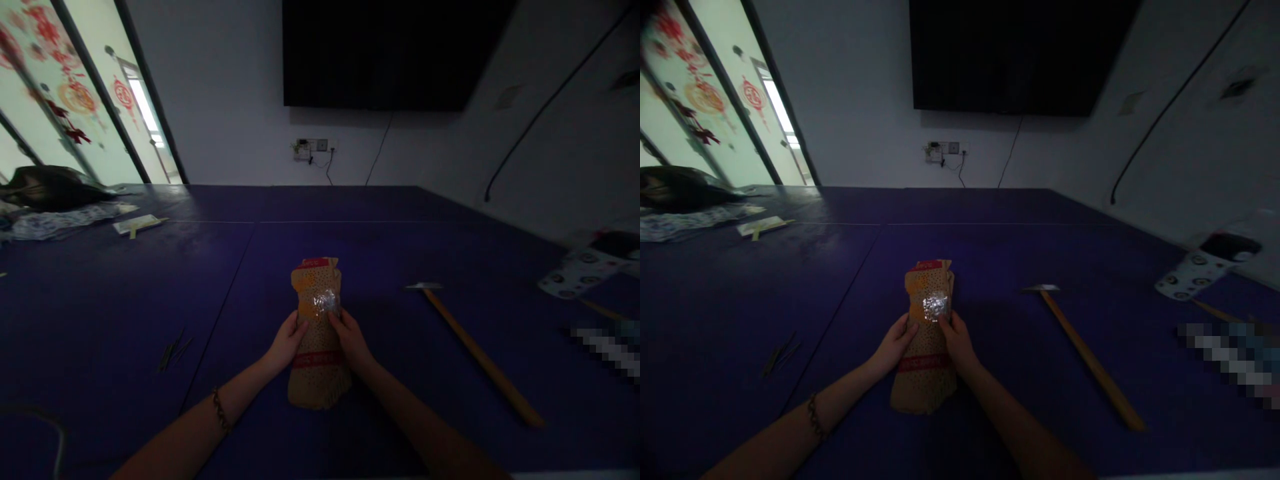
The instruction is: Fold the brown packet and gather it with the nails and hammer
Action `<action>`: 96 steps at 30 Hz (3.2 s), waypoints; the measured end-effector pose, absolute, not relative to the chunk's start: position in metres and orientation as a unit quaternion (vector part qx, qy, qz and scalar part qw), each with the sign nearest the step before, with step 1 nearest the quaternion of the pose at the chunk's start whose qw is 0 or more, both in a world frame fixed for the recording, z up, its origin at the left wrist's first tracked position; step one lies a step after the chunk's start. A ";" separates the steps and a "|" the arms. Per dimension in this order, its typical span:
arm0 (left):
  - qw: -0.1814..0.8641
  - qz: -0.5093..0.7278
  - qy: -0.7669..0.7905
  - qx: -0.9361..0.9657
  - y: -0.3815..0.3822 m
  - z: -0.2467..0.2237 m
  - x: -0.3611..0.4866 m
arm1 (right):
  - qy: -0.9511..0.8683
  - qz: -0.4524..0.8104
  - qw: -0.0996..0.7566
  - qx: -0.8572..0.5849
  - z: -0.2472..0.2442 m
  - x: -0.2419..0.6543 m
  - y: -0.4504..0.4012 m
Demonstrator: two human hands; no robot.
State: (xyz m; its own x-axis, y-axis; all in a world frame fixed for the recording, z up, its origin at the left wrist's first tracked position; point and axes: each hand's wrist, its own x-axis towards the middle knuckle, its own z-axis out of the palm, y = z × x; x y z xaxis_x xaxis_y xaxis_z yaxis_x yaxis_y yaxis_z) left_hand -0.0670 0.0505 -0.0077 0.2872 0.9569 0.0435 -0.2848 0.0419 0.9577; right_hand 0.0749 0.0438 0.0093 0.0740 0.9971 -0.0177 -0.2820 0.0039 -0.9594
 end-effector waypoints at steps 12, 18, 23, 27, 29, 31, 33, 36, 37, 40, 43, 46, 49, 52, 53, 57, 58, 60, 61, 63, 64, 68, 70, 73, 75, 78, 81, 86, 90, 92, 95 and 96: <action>0.657 0.482 0.313 0.487 0.047 -0.004 -0.066 | -0.406 0.540 0.586 -0.447 0.005 0.076 0.043; 0.654 0.502 0.332 0.458 0.046 -0.003 -0.066 | -0.406 0.554 0.577 -0.442 0.006 0.074 0.043; 0.695 0.490 0.328 0.411 0.045 0.003 -0.065 | -0.417 0.532 0.575 -0.460 0.003 0.075 0.046; 0.724 0.481 0.331 0.369 0.042 0.010 -0.065 | -0.421 0.519 0.580 -0.466 0.004 0.077 0.047; 0.744 0.457 0.328 0.360 0.038 0.011 -0.065 | -0.420 0.506 0.587 -0.472 0.004 0.078 0.048; 0.757 0.440 0.330 0.354 0.035 0.012 -0.063 | -0.418 0.489 0.596 -0.481 0.005 0.079 0.048; 0.755 0.444 0.339 0.343 0.033 0.011 -0.062 | -0.416 0.474 0.602 -0.489 0.004 0.079 0.047; 0.751 0.454 0.342 0.336 0.031 0.011 -0.061 | -0.417 0.468 0.604 -0.492 0.004 0.078 0.045; 0.751 0.456 0.338 0.337 0.031 0.011 -0.061 | -0.418 0.472 0.602 -0.490 0.004 0.077 0.045; 0.747 0.466 0.324 0.347 0.034 0.014 -0.064 | -0.418 0.494 0.592 -0.481 0.009 0.075 0.044; 0.731 0.483 0.319 0.361 0.037 0.018 -0.068 | -0.407 0.538 0.573 -0.465 0.014 0.074 0.043; 0.715 0.470 0.326 0.403 0.041 0.022 -0.071 | -0.421 0.553 0.550 -0.462 0.015 0.075 0.041; 0.666 0.416 0.361 0.504 0.043 0.029 -0.084 | -0.433 0.539 0.541 -0.478 0.012 0.076 0.041; 0.455 0.421 0.494 0.609 0.043 0.044 -0.122 | -0.406 0.559 0.548 -0.471 0.007 0.077 0.043; 0.359 0.425 0.544 0.628 0.042 0.049 -0.142 | -0.392 0.568 0.552 -0.469 0.006 0.077 0.044; 0.077 0.319 0.713 0.620 0.039 0.064 -0.241 | -0.343 0.591 0.557 -0.472 0.002 0.076 0.047; 0.052 0.288 0.742 0.603 0.038 0.064 -0.263 | -0.339 0.591 0.558 -0.474 0.002 0.076 0.048; 0.077 0.252 0.776 0.572 0.036 0.060 -0.296 | -0.340 0.587 0.557 -0.480 0.002 0.076 0.048; 0.090 0.247 0.779 0.569 0.036 0.056 -0.305 | -0.342 0.585 0.556 -0.481 0.001 0.076 0.048; 0.120 0.254 0.769 0.575 0.037 0.048 -0.312 | -0.355 0.581 0.550 -0.483 0.000 0.077 0.048; 0.130 0.262 0.759 0.581 0.038 0.044 -0.311 | -0.362 0.579 0.547 -0.484 -0.001 0.078 0.049; 0.159 0.278 0.726 0.608 0.043 0.037 -0.298 | -0.384 0.563 0.544 -0.489 -0.004 0.080 0.049; 0.161 0.266 0.717 0.624 0.044 0.036 -0.296 | -0.385 0.560 0.547 -0.489 -0.004 0.080 0.049; 0.158 0.259 0.719 0.625 0.043 0.035 -0.297 | -0.384 0.552 0.546 -0.499 -0.004 0.079 0.048; 0.165 0.267 0.725 0.613 0.042 0.035 -0.297 | -0.386 0.547 0.541 -0.509 -0.004 0.079 0.049; 0.178 0.271 0.726 0.606 0.039 0.035 -0.297 | -0.382 0.550 0.542 -0.508 -0.004 0.079 0.049; 0.182 0.246 0.733 0.608 0.036 0.037 -0.296 | -0.371 0.562 0.546 -0.499 -0.004 0.079 0.049; 0.141 0.224 0.695 0.668 0.033 0.041 -0.296 | -0.376 0.559 0.538 -0.506 -0.005 0.080 0.050; 0.124 0.173 0.689 0.693 0.032 0.044 -0.291 | -0.388 0.549 0.536 -0.510 -0.006 0.080 0.049; 0.118 0.151 0.697 0.691 0.032 0.044 -0.289 | -0.390 0.549 0.537 -0.508 -0.005 0.080 0.049; 0.118 0.139 0.695 0.696 0.033 0.044 -0.286 | -0.392 0.548 0.536 -0.509 -0.005 0.080 0.049; 0.118 0.138 0.694 0.696 0.033 0.043 -0.286 | -0.393 0.548 0.536 -0.509 -0.005 0.080 0.049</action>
State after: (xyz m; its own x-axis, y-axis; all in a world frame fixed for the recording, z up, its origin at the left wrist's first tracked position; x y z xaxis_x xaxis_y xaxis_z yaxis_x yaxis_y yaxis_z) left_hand -0.2858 0.0329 0.0434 -0.0022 0.9996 0.0290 0.9345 -0.0083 0.3559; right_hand 0.0799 0.0493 -0.0054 0.0919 0.9864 -0.1363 -0.1875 -0.1173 -0.9752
